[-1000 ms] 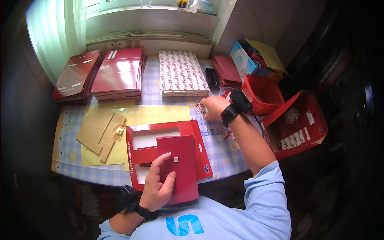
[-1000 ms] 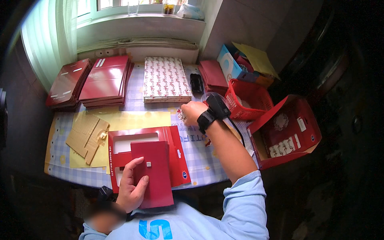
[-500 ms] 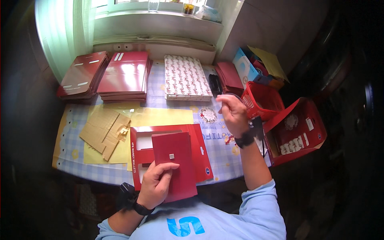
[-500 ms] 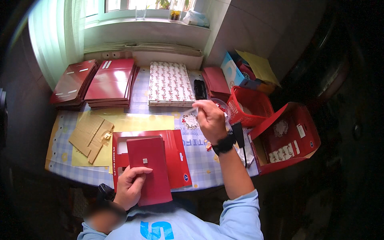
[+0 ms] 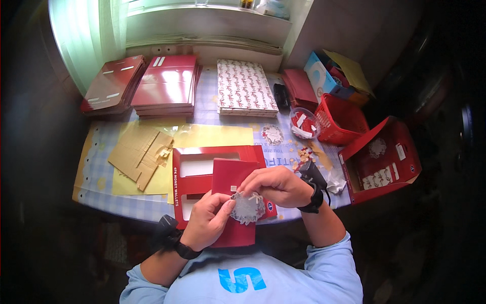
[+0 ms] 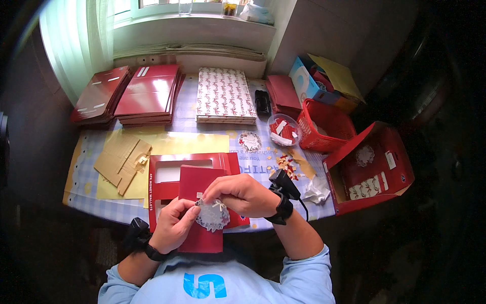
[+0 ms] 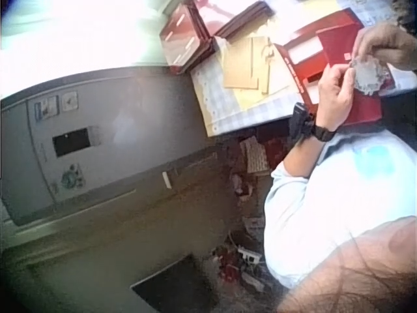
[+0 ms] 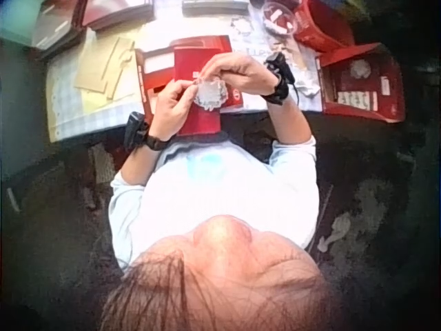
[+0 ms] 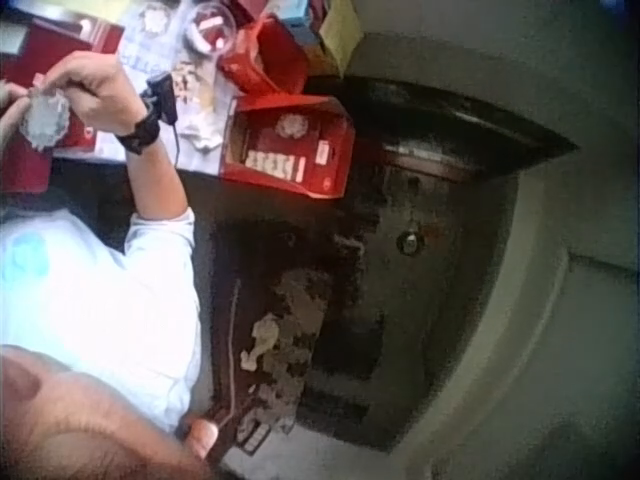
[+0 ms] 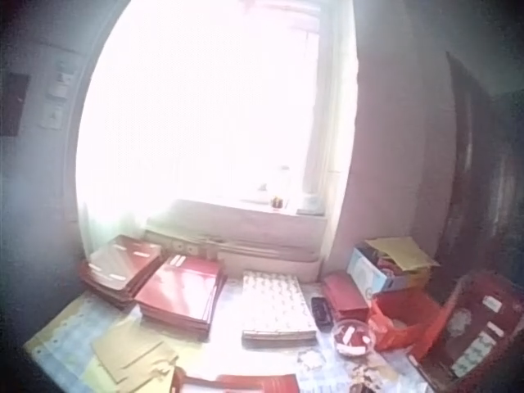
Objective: Assembling money wallet gift card displays by inserting cards into packaging and applying stickers.
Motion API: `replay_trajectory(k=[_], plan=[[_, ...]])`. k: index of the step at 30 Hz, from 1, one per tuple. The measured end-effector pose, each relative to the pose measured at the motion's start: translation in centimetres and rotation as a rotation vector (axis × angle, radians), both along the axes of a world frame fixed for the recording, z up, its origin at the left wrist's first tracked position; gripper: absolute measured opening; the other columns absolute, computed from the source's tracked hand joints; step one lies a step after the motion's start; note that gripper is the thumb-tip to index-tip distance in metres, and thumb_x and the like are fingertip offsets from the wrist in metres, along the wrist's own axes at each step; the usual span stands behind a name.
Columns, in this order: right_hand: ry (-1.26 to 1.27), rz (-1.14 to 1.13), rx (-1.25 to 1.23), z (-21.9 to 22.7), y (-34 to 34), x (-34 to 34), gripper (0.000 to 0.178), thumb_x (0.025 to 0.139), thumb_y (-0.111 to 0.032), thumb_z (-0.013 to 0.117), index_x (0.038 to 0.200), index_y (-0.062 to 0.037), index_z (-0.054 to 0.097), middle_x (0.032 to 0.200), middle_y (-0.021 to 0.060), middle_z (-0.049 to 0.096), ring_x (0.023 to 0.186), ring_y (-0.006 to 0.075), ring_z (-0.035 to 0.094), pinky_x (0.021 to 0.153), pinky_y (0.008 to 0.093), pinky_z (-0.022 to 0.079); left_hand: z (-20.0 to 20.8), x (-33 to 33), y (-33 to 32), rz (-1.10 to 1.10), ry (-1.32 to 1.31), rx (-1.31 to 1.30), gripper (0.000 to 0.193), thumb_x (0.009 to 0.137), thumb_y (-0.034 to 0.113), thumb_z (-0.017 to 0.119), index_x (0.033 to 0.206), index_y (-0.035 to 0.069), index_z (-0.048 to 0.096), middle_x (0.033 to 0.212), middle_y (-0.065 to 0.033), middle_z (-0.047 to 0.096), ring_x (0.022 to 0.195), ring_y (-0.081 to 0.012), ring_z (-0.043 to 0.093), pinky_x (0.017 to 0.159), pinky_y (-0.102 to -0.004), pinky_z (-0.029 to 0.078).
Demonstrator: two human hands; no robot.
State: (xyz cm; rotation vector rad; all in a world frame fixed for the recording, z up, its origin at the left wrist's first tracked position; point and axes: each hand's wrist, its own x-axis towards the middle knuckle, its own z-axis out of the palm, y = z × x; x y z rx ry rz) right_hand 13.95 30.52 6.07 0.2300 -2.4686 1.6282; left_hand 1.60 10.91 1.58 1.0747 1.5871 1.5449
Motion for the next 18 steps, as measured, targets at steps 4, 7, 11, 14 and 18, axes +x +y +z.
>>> replay_trajectory(k=[4, 7, 11, 14, 18], plan=[[0.003, -0.24, 0.016, -0.2, -2.2, 0.6, 0.051, 0.082, 0.003, 0.061, 0.132, -0.0004, 0.052, 0.123, 0.0148, 0.059, 0.101, 0.0199, 0.064, 0.087, 0.0317, 0.051, -1.1, -0.1, -0.4, 0.185, 0.02, -0.006, 0.016, 0.092, 0.015, 0.065, 0.092, -0.001, 0.066, 0.086, -0.0077, 0.06, 0.077, -0.0128, 0.058, 0.068, -0.0261, 0.046], [0.188, -0.533, 0.573, 0.0, -5.8, 1.2, 0.066, 0.069, -0.017, 0.081, 0.128, -0.0057, 0.054, 0.122, 0.0147, 0.056, 0.109, 0.0302, 0.057, 0.095, 0.0406, 0.044, -1.6, -0.1, -0.3, 0.277, -0.057, 0.021, 0.016, 0.091, 0.015, 0.066, 0.092, 0.0, 0.066, 0.085, -0.0084, 0.061, 0.076, -0.0141, 0.059, 0.068, -0.0271, 0.046], [0.238, -0.685, 0.895, -2.2, -8.3, 1.4, 0.067, 0.06, -0.033, 0.087, 0.115, -0.0066, 0.06, 0.125, 0.0159, 0.057, 0.113, 0.034, 0.056, 0.098, 0.0473, 0.042, -2.7, 0.1, -0.1, 0.266, -0.09, 0.025, 0.015, 0.091, 0.015, 0.066, 0.092, 0.0, 0.066, 0.087, -0.0084, 0.061, 0.075, -0.0148, 0.06, 0.069, -0.0272, 0.047], [0.196, -0.693, 0.877, -2.7, -7.9, 1.2, 0.064, 0.06, -0.034, 0.086, 0.113, -0.0071, 0.062, 0.125, 0.0155, 0.058, 0.117, 0.0321, 0.055, 0.102, 0.0487, 0.039, -2.2, 0.2, -0.1, 0.239, -0.136, 0.041, 0.014, 0.092, 0.014, 0.065, 0.093, 0.0, 0.065, 0.089, -0.0085, 0.061, 0.078, -0.015, 0.06, 0.071, -0.0278, 0.047], [0.165, -0.656, 0.819, -3.2, -7.8, 1.8, 0.062, 0.063, -0.029, 0.084, 0.117, -0.0077, 0.062, 0.126, 0.0142, 0.058, 0.119, 0.0322, 0.053, 0.106, 0.0493, 0.035, -1.6, 0.6, -0.8, 0.13, -0.111, 0.037, 0.013, 0.092, 0.012, 0.063, 0.095, -0.001, 0.064, 0.091, -0.0081, 0.06, 0.081, -0.0142, 0.059, 0.071, -0.0274, 0.047]])
